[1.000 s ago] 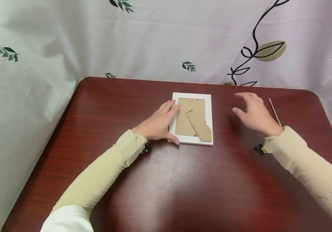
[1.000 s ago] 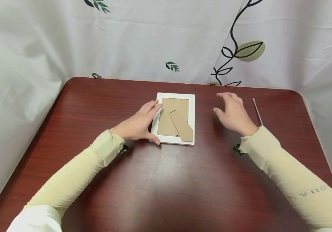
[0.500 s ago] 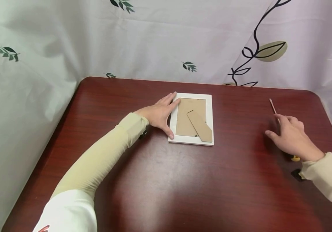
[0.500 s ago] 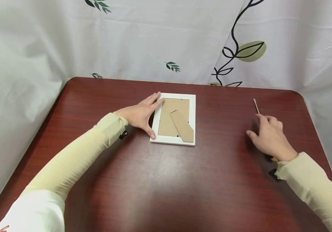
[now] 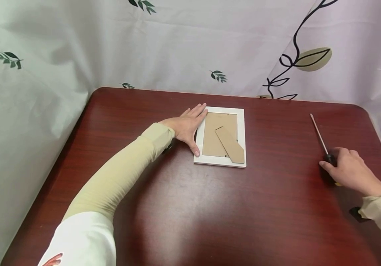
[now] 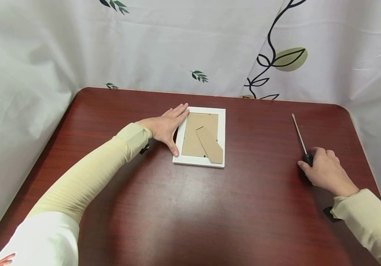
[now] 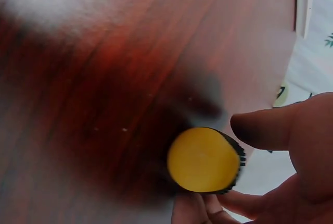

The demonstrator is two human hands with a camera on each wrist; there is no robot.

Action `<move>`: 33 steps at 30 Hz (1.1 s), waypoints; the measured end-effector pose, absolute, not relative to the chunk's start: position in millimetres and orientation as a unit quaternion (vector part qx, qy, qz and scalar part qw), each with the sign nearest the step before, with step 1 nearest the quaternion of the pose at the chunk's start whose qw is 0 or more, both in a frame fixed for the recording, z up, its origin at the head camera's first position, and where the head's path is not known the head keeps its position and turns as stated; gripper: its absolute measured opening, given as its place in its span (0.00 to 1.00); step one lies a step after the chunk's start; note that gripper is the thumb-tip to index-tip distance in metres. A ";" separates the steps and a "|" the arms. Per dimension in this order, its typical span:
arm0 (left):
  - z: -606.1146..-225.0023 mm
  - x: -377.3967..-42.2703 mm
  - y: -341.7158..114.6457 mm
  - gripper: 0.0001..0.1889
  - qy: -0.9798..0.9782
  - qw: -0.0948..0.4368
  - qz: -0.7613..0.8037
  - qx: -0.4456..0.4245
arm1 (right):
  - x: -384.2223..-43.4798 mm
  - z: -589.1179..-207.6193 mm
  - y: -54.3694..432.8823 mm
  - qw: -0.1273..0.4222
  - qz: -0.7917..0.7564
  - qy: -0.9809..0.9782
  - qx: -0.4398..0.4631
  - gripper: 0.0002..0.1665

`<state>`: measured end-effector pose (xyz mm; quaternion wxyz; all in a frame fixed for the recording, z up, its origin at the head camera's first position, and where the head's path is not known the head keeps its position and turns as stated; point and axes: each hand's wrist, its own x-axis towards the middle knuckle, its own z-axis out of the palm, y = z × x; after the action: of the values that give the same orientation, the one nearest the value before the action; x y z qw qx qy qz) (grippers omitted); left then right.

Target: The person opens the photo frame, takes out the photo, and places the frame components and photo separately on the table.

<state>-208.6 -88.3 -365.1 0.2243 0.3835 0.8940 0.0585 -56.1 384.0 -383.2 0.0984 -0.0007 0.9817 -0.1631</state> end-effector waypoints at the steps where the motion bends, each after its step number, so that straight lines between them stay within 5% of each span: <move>1: -364.5 -208.5 -87.3 0.84 0.895 0.225 0.052 0.382 | -55.6 -384.0 384.5 0.098 -0.164 0.982 -0.001 0.35; 18: -358.7 -208.7 -74.8 0.87 0.899 0.255 -0.006 0.357 | -53.0 -387.1 383.9 0.078 -0.175 0.981 0.019 0.20; 26: -355.3 -208.2 -71.4 0.87 0.901 0.259 -0.016 0.349 | -47.1 -382.7 373.9 0.077 -0.200 0.972 0.100 0.25; 33: -347.7 -206.6 -63.1 0.88 0.904 0.248 -0.071 0.342 | -43.4 -375.0 357.2 0.055 -0.247 0.964 0.082 0.28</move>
<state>-206.6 -63.1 -347.7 0.2479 0.3416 0.9038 -0.0707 -43.4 357.2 -375.0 0.0552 0.0819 0.9639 -0.2473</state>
